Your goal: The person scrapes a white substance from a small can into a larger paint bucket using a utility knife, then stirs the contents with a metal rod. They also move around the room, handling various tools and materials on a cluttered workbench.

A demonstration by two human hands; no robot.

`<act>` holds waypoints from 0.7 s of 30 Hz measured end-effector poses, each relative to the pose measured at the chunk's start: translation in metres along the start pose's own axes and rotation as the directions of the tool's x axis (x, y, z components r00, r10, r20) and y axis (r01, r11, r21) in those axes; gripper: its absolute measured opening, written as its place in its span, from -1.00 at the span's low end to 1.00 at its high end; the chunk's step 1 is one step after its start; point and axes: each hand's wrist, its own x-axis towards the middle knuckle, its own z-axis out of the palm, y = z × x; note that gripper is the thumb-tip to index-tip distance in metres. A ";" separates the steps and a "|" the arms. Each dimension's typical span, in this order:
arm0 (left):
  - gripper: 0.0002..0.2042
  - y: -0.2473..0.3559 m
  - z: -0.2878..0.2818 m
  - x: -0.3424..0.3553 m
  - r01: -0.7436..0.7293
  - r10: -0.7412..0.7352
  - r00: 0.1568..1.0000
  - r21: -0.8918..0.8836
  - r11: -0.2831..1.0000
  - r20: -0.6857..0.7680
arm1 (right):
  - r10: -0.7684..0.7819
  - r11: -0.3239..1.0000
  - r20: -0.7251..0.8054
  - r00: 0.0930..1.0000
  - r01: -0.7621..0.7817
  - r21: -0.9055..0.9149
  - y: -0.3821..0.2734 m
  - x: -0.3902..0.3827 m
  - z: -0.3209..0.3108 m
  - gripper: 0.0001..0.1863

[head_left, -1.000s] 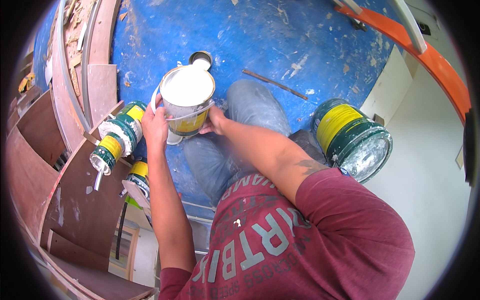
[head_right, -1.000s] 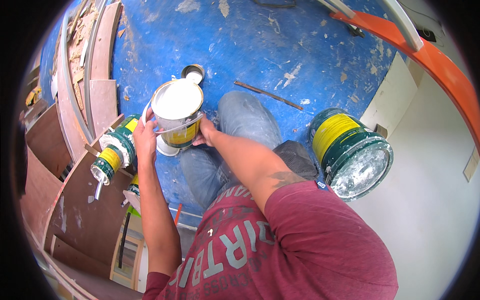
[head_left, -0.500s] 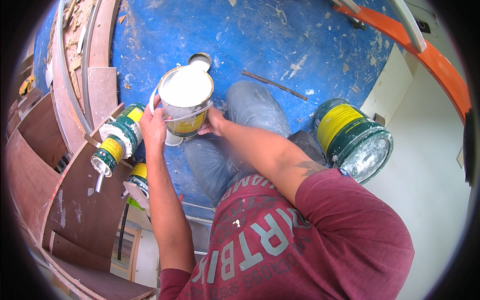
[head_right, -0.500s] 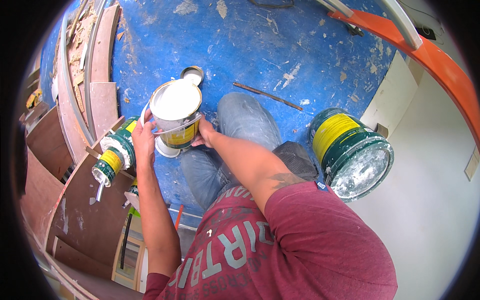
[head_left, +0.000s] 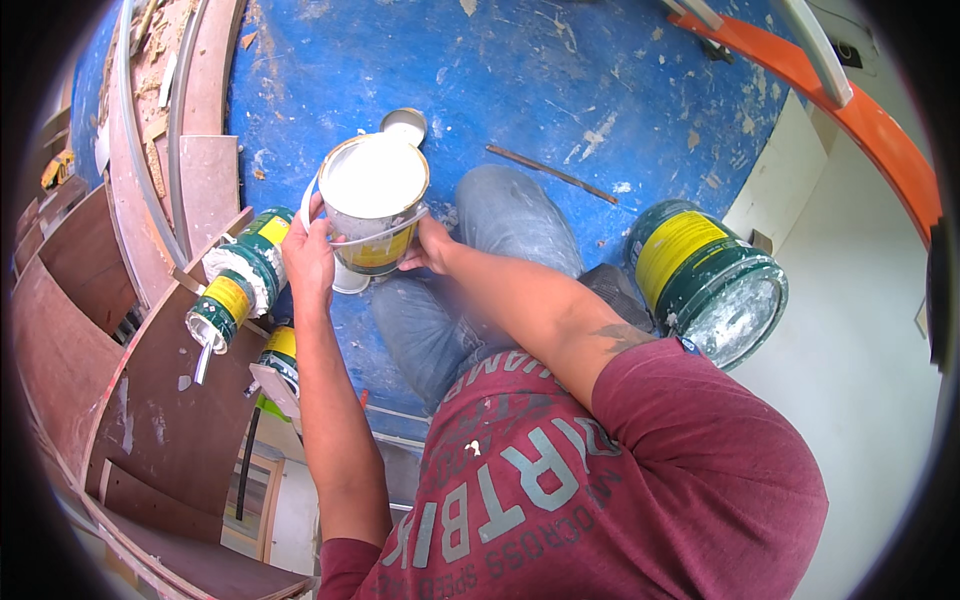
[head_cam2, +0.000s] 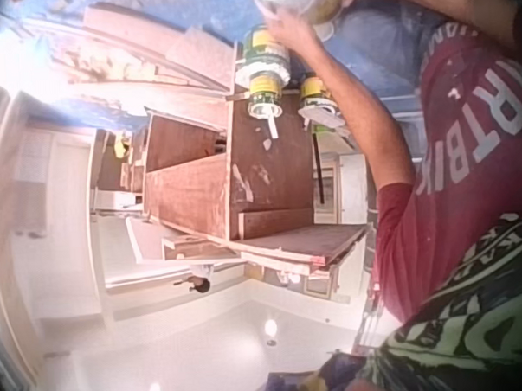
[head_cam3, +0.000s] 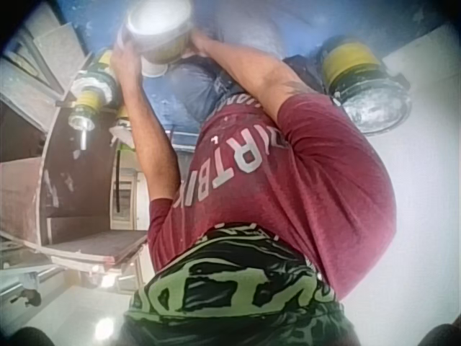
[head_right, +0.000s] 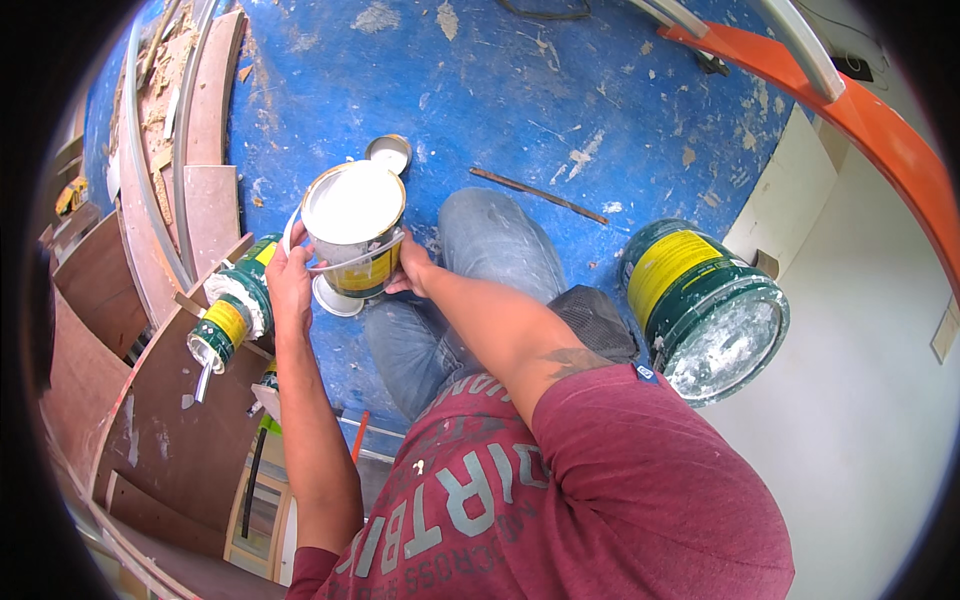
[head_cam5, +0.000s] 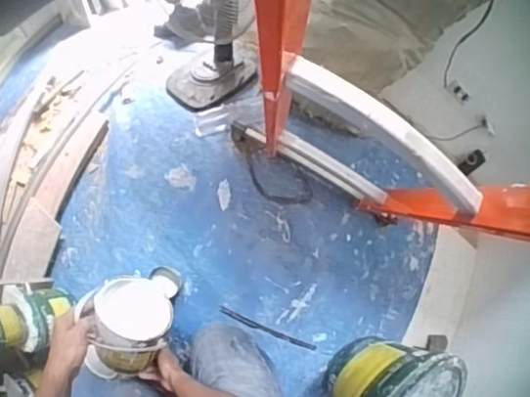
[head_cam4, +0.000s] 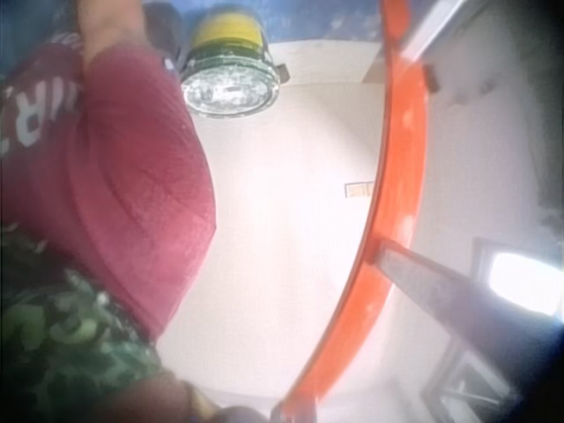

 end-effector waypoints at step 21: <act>-0.53 0.000 -0.003 -0.003 0.034 -0.034 0.999 -0.037 0.999 -0.002 | -0.046 0.999 -0.022 0.999 0.046 -0.003 0.000 -0.001 0.002 -0.11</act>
